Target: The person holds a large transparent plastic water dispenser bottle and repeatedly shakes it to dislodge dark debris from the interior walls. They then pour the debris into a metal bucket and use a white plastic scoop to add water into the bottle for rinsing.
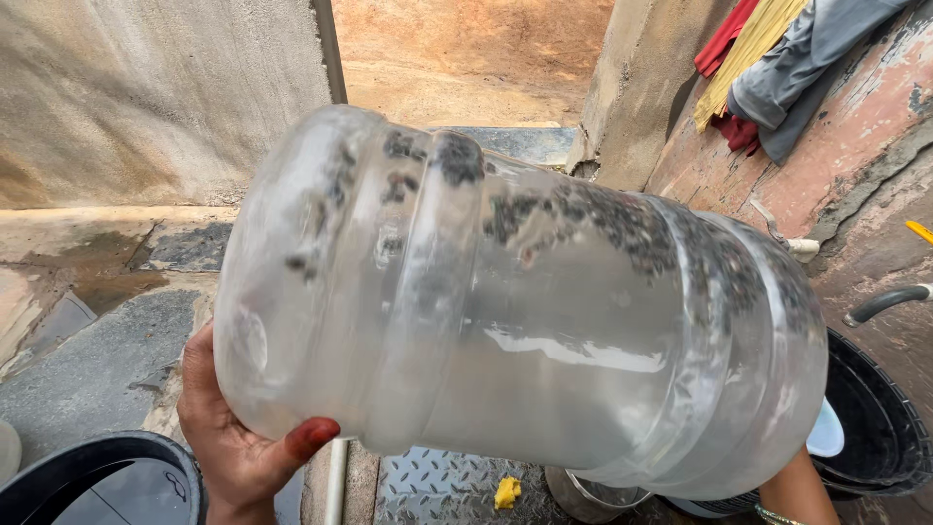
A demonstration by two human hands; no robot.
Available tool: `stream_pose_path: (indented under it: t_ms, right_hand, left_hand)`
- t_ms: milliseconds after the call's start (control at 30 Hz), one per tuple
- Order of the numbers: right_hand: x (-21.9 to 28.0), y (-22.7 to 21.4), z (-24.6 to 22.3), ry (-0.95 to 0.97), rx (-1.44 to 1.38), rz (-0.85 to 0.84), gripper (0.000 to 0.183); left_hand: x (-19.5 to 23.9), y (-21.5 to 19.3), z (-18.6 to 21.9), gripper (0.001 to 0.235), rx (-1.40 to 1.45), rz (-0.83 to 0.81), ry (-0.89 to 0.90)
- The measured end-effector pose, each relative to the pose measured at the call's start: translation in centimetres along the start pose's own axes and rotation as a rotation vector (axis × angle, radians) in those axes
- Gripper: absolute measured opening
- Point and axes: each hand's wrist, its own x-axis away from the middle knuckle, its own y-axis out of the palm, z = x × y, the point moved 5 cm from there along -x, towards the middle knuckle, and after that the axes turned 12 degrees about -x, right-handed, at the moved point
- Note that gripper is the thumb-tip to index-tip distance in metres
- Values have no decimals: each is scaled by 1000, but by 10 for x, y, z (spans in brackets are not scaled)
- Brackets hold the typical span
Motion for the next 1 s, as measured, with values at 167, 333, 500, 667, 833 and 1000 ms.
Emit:
stream_pose_path:
  t_ms: [167, 333, 500, 667, 833, 1000]
  right_hand:
    - [-19, -56, 30, 75, 282, 171, 58]
    - [-2, -156, 145, 937, 829, 166, 87]
    - [29, -182, 197, 1177, 976, 128, 85]
    - [-23, -103, 100, 289, 342, -27, 39]
    - [-9, -58, 31, 36, -185, 94, 32]
    - [-13, -72, 53, 41, 25, 117, 41]
  left_hand:
    - [-3, 9, -47, 94, -159, 2, -241]
    - [48, 2, -195, 105, -906, -433, -951]
    - [68, -14, -225, 106, -1077, -696, -1127]
    - [13, -29, -146, 93, 4, -76, -603]
    - [-2, -20, -46, 95, 117, -7, -155]
    - [9, 5, -40, 96, -191, -10, -224]
